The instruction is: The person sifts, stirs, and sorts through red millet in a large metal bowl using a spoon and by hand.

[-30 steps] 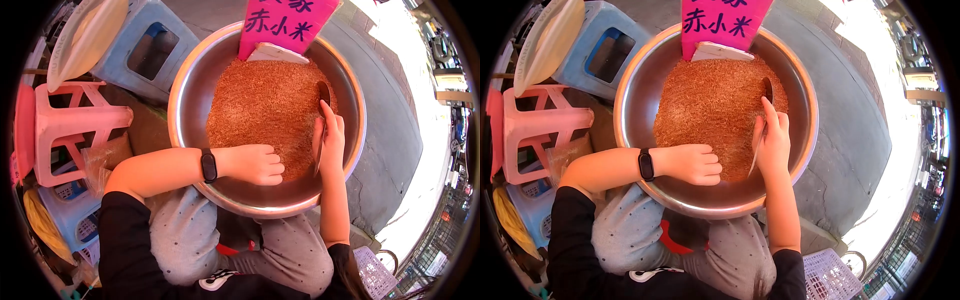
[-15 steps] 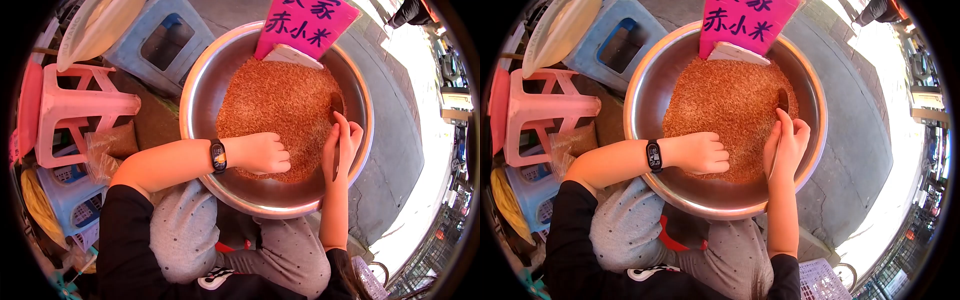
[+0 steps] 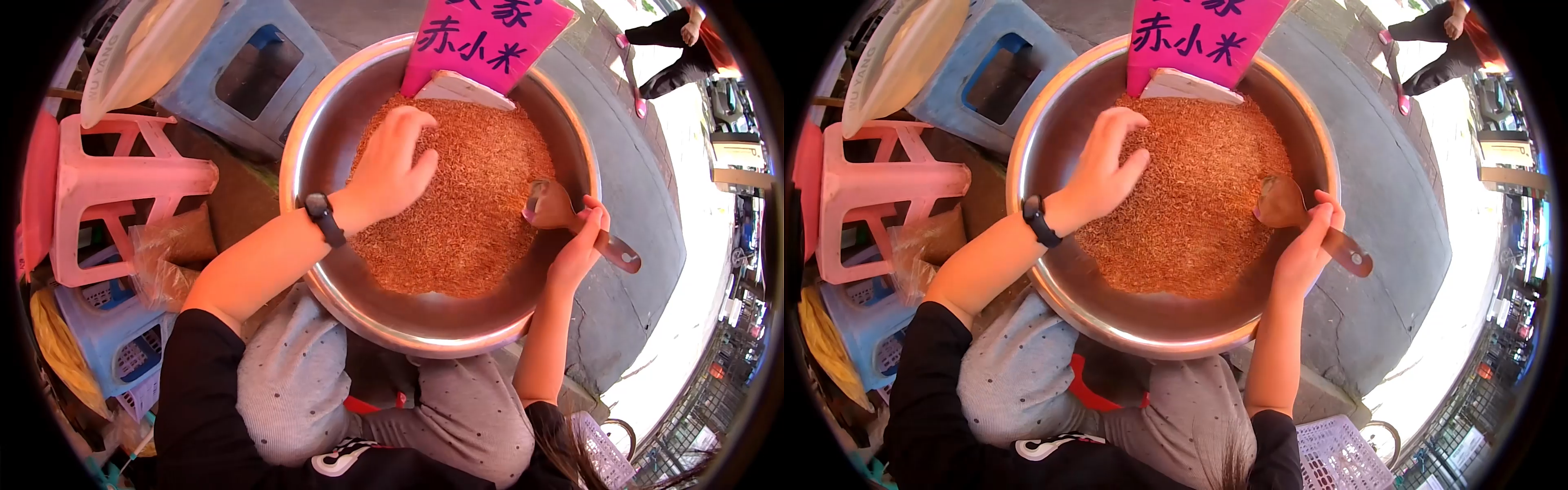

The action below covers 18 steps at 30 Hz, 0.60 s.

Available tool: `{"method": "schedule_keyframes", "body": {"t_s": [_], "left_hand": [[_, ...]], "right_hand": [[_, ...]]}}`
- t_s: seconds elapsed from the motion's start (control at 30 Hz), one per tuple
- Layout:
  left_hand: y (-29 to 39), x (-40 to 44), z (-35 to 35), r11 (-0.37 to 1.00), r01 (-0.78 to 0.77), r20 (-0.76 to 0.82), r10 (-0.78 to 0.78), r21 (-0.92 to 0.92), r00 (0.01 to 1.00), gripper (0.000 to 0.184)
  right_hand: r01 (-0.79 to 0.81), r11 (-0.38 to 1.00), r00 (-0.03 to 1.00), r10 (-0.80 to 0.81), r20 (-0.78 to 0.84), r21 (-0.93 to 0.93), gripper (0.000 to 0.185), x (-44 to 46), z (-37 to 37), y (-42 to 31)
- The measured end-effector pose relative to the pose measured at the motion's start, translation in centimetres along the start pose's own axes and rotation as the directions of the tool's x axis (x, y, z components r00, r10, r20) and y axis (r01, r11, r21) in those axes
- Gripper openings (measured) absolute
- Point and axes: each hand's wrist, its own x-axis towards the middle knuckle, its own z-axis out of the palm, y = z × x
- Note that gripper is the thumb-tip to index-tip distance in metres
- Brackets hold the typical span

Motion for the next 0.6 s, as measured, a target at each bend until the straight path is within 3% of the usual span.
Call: {"method": "schedule_keyframes", "body": {"t_s": [0.07,0.17,0.27,0.3,0.4,0.53,0.57,0.6], "left_hand": [[-1.9,0.2,0.3,0.925,0.377,-0.014,-0.378,-0.041,0.926,0.043],[-3.6,0.7,0.6,0.832,0.553,0.092,-0.548,-0.041,0.832,0.055],[-3.1,0.3,1.2,0.798,0.595,0.29,-0.549,-0.095,0.784,0.062],[-2.8,0.6,0.9,0.809,0.577,0.285,-0.53,-0.113,0.799,0.058],[-1.6,1.7,-0.5,0.591,0.69,0.376,-0.58,-0.417,0.723,0.049],[-0.8,2.2,-1.6,0.597,0.568,0.426,-0.378,-0.567,0.822,0.031],[-0.3,1.9,-1.8,0.658,0.569,0.405,-0.405,-0.494,0.82,0.03],[-0.2,1.8,-1.6,0.767,0.489,0.28,-0.403,-0.416,0.871,0.031]], "right_hand": [[0.055,0.998,0.998,-0.053,-0.041,0.037,0.034,0.6,-0.2,0.8],[0.123,0.988,0.992,-0.123,0.008,-0.092,0.037,-0.1,0.1,-0.2],[-0.061,0.994,0.997,0.065,0.043,-0.091,0.037,-0.7,0.6,-1.3],[-0.08,0.995,0.995,0.084,0.063,-0.055,0.036,-0.7,0.4,-1.2],[-0.112,0.982,0.993,0.115,-0.01,0.154,0.031,-0.6,0.1,-1.6],[-0.115,0.913,0.993,0.114,0.026,0.39,0.028,0.0,-0.3,-0.6],[-0.093,0.912,0.995,0.095,0.015,0.4,0.028,-0.1,-0.2,-0.8],[-0.072,0.909,0.997,0.077,0.006,0.41,0.029,-0.2,-0.1,-0.9]]}}
